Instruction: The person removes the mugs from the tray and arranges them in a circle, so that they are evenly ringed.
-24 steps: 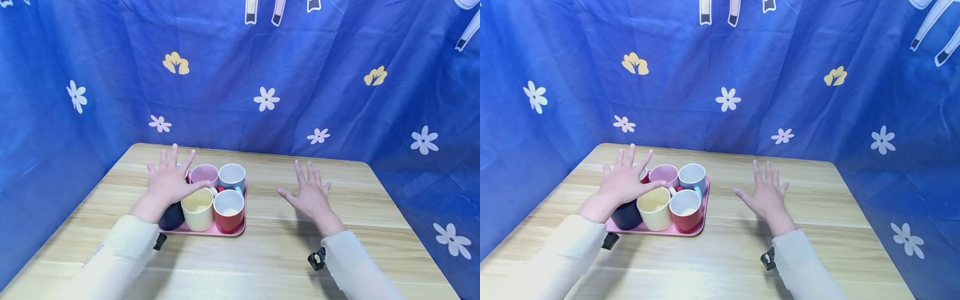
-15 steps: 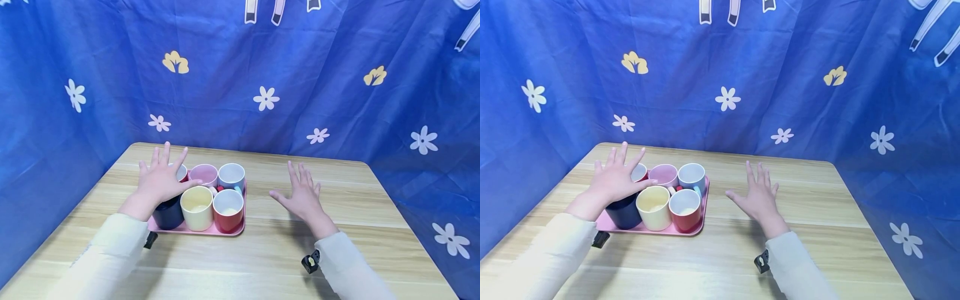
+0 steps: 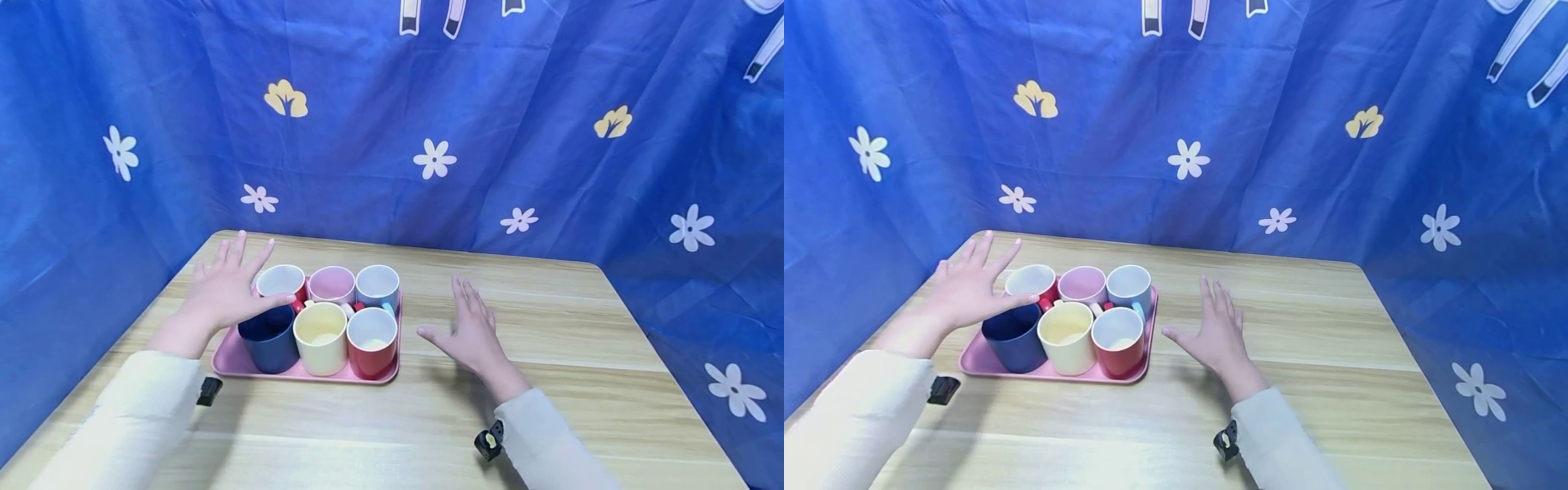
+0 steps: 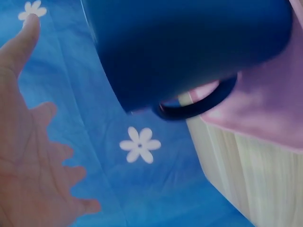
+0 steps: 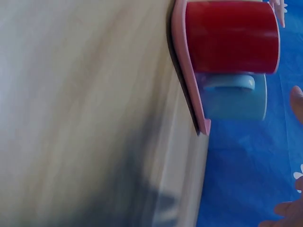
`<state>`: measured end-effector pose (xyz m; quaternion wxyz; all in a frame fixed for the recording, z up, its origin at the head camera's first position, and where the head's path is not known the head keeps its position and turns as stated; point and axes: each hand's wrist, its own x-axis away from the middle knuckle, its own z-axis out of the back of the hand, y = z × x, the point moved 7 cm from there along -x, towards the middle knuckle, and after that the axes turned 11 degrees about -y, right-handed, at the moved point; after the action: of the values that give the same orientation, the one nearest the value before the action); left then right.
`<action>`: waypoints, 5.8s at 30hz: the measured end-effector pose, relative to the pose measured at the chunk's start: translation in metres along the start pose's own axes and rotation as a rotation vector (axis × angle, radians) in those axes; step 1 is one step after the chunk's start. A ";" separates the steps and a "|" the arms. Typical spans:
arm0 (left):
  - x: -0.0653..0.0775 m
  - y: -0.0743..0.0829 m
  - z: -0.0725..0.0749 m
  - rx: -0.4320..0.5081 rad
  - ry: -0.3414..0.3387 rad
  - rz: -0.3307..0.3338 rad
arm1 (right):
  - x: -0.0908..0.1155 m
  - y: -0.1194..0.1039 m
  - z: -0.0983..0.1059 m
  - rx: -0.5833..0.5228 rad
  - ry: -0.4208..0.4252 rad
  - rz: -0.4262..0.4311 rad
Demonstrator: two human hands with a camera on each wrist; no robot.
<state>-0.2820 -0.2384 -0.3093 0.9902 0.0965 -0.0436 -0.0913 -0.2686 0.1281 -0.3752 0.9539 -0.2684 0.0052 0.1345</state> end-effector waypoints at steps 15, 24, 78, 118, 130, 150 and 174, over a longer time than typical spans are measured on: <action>0.014 -0.046 -0.004 0.038 -0.064 0.042 | 0.006 -0.017 -0.030 -0.145 0.000 0.056; 0.019 -0.068 -0.017 0.081 -0.084 0.065 | 0.010 -0.022 -0.047 -0.252 -0.026 0.042; 0.036 -0.126 -0.104 0.831 -0.098 -0.051 | 0.020 -0.057 -0.101 -0.566 0.186 0.015; 0.032 -0.124 -0.115 0.874 -0.158 0.010 | 0.010 -0.059 -0.083 -0.512 0.214 0.057; 0.032 -0.126 -0.114 0.847 -0.157 0.014 | 0.021 -0.057 -0.044 -0.592 0.250 0.134; 0.029 -0.126 -0.112 0.800 -0.171 0.018 | 0.052 -0.005 -0.007 -0.509 0.293 0.108; 0.031 -0.124 -0.112 0.846 -0.163 0.007 | 0.023 0.072 0.010 -0.436 0.355 -0.099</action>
<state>-0.2618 -0.3434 -0.4419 0.8571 0.4863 -0.1554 -0.0693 -0.2654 0.1982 -0.4058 0.8633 -0.4863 0.1300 0.0364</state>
